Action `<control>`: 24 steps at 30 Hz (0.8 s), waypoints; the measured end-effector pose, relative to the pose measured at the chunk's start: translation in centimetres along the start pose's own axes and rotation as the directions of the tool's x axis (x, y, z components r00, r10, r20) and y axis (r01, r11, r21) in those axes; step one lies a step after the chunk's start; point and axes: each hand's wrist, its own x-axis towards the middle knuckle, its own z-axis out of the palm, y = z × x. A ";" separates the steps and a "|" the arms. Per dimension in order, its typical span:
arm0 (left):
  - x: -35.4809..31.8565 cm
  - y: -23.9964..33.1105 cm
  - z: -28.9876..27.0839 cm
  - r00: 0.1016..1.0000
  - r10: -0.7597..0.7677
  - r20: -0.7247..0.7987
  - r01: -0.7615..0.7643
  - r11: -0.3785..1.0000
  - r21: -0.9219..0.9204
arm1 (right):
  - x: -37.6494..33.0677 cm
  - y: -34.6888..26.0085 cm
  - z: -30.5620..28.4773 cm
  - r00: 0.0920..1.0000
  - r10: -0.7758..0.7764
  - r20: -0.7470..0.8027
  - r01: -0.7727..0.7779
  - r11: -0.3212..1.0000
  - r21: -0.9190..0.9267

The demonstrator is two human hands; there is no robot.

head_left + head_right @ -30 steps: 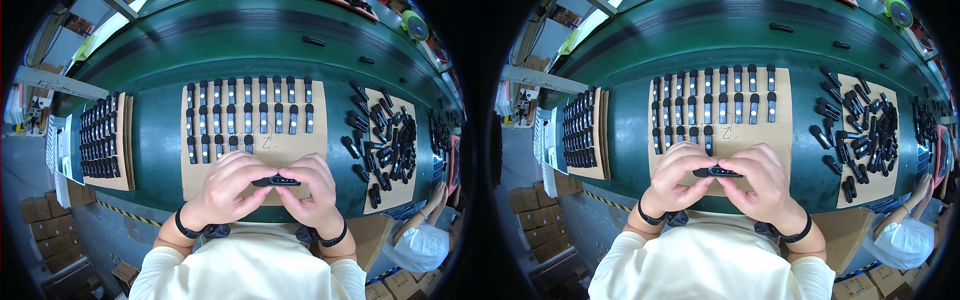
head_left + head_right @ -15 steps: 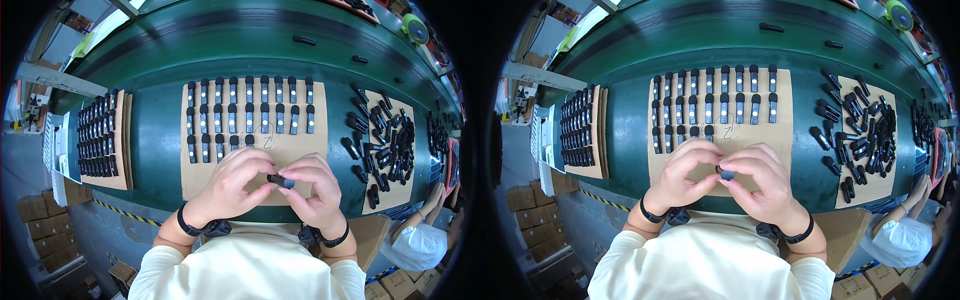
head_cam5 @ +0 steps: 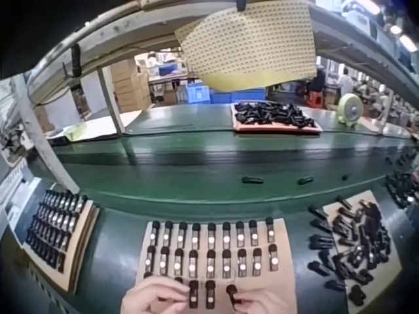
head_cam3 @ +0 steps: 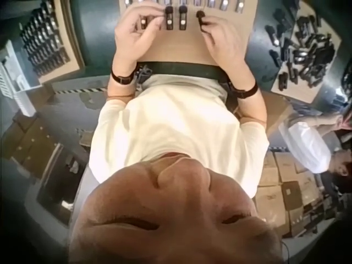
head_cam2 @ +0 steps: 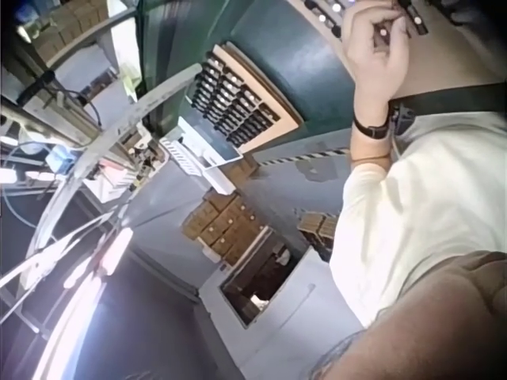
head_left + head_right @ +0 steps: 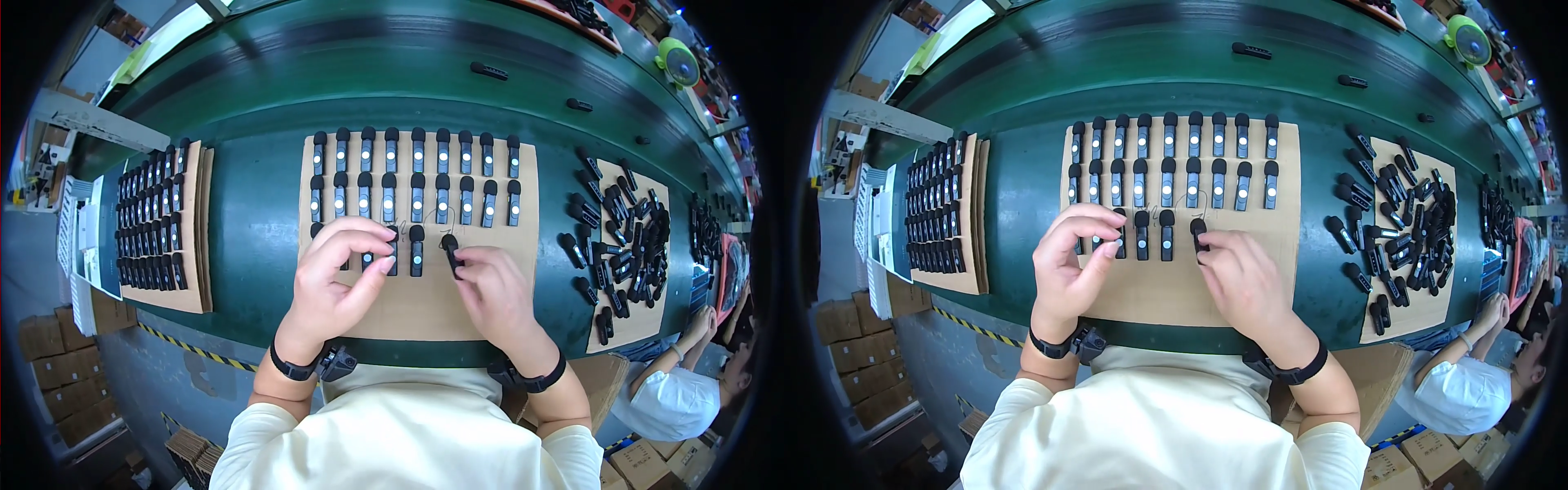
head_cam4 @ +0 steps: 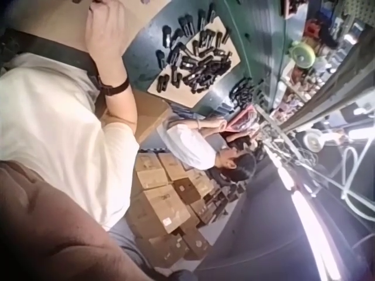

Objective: The person picks up microphones from the conveyor belt, inspects them by hand, and places them onto a cardboard sheet. Once the sheet is full, the person covers it with another cardboard sheet and moves the stack aside.

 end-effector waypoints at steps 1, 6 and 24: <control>0.0 -0.2 -0.1 1.000 0.009 -0.025 -0.009 1.000 -0.004 | -0.3 0.1 0.3 0.997 -0.020 0.069 0.023 0.999 -0.045; -0.1 -1.1 -0.6 0.997 0.010 -0.078 -0.013 0.999 -0.046 | -0.9 -0.7 0.9 0.968 -0.038 0.250 0.081 0.983 -0.162; -0.6 -2.1 -1.1 0.995 -0.033 -0.098 0.023 0.994 -0.103 | 5.5 3.6 -5.0 0.979 0.002 0.206 0.057 0.958 -0.280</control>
